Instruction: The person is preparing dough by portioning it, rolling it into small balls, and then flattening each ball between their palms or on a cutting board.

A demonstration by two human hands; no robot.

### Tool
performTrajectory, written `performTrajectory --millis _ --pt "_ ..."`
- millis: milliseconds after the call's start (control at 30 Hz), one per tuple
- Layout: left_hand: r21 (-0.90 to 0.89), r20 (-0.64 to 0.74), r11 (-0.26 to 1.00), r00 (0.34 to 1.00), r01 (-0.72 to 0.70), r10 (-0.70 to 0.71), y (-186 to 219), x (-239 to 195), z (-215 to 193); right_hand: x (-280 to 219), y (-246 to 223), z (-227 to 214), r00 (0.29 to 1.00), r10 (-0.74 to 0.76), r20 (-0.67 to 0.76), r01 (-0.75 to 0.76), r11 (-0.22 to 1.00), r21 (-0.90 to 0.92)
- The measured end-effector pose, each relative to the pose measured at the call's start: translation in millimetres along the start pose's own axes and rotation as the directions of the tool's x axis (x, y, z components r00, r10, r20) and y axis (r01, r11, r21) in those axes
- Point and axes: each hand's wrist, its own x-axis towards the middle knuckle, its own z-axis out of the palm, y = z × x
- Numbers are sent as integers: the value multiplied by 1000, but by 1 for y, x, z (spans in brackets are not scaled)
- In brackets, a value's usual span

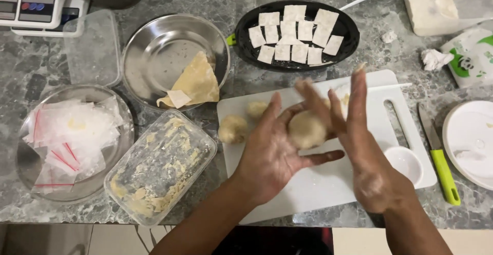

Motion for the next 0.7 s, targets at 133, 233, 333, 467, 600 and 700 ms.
performTrajectory --millis 133,233,333,467,600,700 --pt "48 37 977 978 -208 206 -5 1 -13 -7 -2 6 992 -34 -124 59 978 201" --pt "139 -103 977 979 -162 177 -2 0 -11 0 3 -1 561 345 -753 548 527 650" --pt "117 -43 972 977 -205 211 0 -5 -5 -28 39 -11 757 -50 -651 175 976 130" --pt "136 147 970 972 -202 182 -2 -10 -10 -20 36 -7 822 -252 -511 186 967 -176" --pt "42 373 999 928 -22 4 -4 -8 -10 -8 10 6 944 -200 -264 44 866 -498" --pt "-89 627 994 779 57 11 -13 -11 -19 4 8 13 934 -338 -118 218 798 -562"
